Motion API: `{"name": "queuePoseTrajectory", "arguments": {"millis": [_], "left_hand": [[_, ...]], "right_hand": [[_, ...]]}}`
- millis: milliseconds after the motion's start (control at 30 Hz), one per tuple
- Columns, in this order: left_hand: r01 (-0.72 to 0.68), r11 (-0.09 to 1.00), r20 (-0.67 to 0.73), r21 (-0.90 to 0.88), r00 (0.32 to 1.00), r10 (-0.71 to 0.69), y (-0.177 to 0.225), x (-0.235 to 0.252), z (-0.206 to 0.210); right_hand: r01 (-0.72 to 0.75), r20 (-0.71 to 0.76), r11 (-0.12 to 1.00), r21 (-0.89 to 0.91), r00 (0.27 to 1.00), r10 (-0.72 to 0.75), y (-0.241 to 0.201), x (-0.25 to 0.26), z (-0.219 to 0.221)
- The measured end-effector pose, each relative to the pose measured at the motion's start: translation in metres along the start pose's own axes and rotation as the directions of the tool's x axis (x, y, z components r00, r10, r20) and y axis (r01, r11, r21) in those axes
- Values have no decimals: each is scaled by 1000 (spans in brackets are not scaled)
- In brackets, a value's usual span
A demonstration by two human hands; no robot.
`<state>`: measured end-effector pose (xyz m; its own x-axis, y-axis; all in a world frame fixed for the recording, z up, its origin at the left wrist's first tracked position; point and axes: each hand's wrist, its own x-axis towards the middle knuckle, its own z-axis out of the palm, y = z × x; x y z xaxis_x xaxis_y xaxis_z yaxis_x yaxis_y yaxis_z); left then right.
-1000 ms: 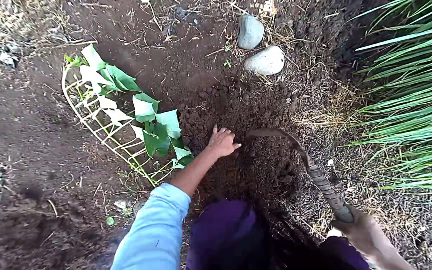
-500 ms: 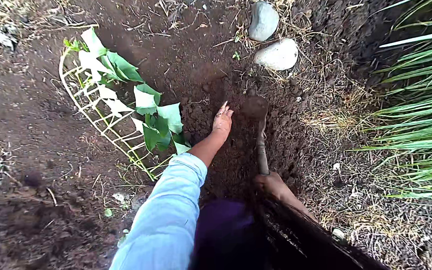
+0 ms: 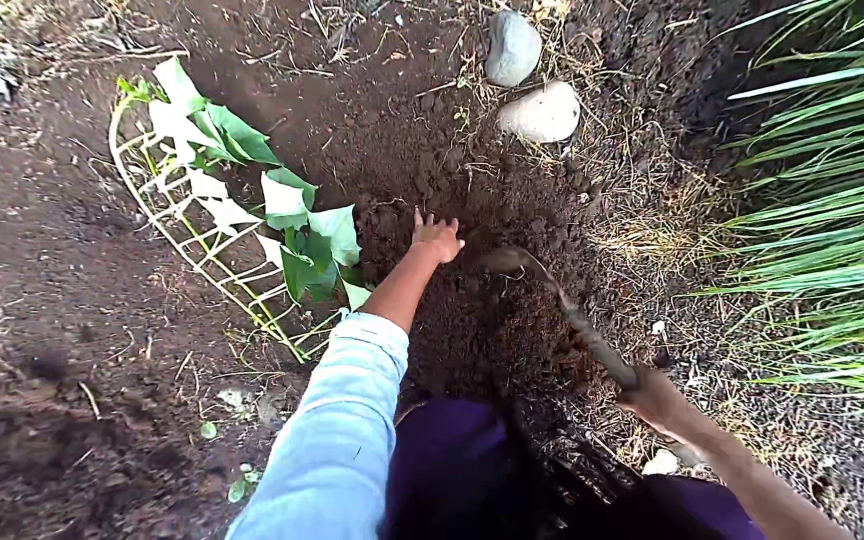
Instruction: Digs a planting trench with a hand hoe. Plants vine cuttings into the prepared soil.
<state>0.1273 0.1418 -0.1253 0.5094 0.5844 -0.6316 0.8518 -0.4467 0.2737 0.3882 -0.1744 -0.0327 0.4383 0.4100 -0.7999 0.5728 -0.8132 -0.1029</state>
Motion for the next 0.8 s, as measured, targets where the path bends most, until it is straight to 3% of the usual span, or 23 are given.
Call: {"name": "queuePoseTrajectory", "arguments": {"millis": [67, 167, 267, 333, 400, 467, 533, 567, 700, 800], "left_hand": [[-12, 999, 107, 34, 994, 8, 8, -8, 13], [-72, 996, 216, 58, 975, 58, 21, -27, 27], [-118, 989, 257, 91, 962, 91, 27, -44, 28], [-155, 980, 230, 125, 965, 123, 28, -59, 35], [-166, 974, 203, 157, 970, 132, 26, -77, 41], [-173, 970, 191, 172, 972, 139, 21, -93, 45], [-204, 964, 146, 173, 973, 180, 6, -107, 51], [-217, 961, 121, 172, 973, 198, -4, -112, 52], [-199, 969, 104, 149, 977, 184, -28, -131, 51], [-171, 982, 110, 84, 981, 162, -25, -116, 24]], "right_hand": [[-43, 24, 997, -65, 999, 44, 28, -2, -17], [13, -77, 995, -101, 997, -21, 12, -27, -47], [114, -148, 974, 198, 985, -86, -21, -43, -54], [204, -168, 831, 517, 977, -135, -43, -46, -42], [203, -122, 708, 677, 979, -163, -65, -43, -15], [112, 34, 771, 627, 985, -171, -67, -34, 21], [2, 260, 918, 397, 959, -115, -47, -31, 48], [-8, 306, 951, 308, 948, -91, -34, -30, 57], [74, 176, 992, 104, 980, -92, 4, -23, 31], [115, 19, 983, 140, 993, -119, -12, -36, -3]]}}
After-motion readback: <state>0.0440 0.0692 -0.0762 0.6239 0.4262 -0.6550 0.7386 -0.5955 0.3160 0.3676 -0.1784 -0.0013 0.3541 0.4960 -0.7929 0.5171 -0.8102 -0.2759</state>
